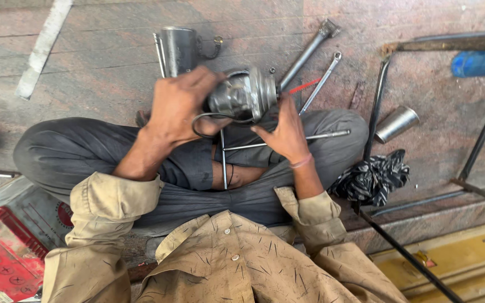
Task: The person sits on the workshop floor and uses a T-handle wrench to loosen parts of a starter motor held in their lap. They separate the motor housing, remove internal gears and rings by hand, and wipe the parts with a cloth.
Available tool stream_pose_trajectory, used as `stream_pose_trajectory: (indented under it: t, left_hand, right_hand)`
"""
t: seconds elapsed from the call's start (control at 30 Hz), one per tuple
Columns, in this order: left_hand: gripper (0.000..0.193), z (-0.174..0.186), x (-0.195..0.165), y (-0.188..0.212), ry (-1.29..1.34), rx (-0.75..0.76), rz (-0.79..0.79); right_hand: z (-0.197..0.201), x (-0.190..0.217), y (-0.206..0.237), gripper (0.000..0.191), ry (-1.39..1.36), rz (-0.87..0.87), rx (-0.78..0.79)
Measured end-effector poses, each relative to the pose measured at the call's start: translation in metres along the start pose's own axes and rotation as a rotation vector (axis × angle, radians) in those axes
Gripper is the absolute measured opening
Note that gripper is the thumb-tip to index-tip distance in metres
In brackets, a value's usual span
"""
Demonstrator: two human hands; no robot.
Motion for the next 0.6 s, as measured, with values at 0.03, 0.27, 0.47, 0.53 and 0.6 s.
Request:
stream_pose_trajectory:
  t: [0.03, 0.27, 0.47, 0.53, 0.6]
  left_hand:
    - [0.067, 0.006, 0.001, 0.0, 0.011, -0.023, -0.002]
    - [0.07, 0.021, 0.002, 0.001, -0.052, -0.159, -0.006]
    - [0.075, 0.02, 0.002, 0.004, -0.085, -0.215, -0.044]
    - [0.077, 0.022, 0.001, 0.005, -0.11, -0.212, -0.057]
    - [0.078, 0.023, -0.001, 0.006, -0.103, -0.209, -0.063]
  right_hand:
    - [-0.002, 0.0, 0.004, 0.083, 0.0, -0.076, -0.02]
    - [-0.035, 0.021, 0.01, 0.056, 0.37, 0.243, 0.028]
    - [-0.033, -0.001, 0.006, 0.042, 0.361, 0.047, 0.04]
    - [-0.027, -0.006, -0.001, 0.045, 0.355, 0.059, -0.053]
    - [-0.021, -0.009, -0.009, 0.045, 0.349, 0.062, -0.14]
Point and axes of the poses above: each hand's wrist, its own y-axis away from the middle knuckle, its own z-axis out of the back of the hand, x = y × z, the point moved 3 cm from there along -y, towards the middle knuckle, and after that the axes turned 15 degrees about -x, right-handed, at the moved point
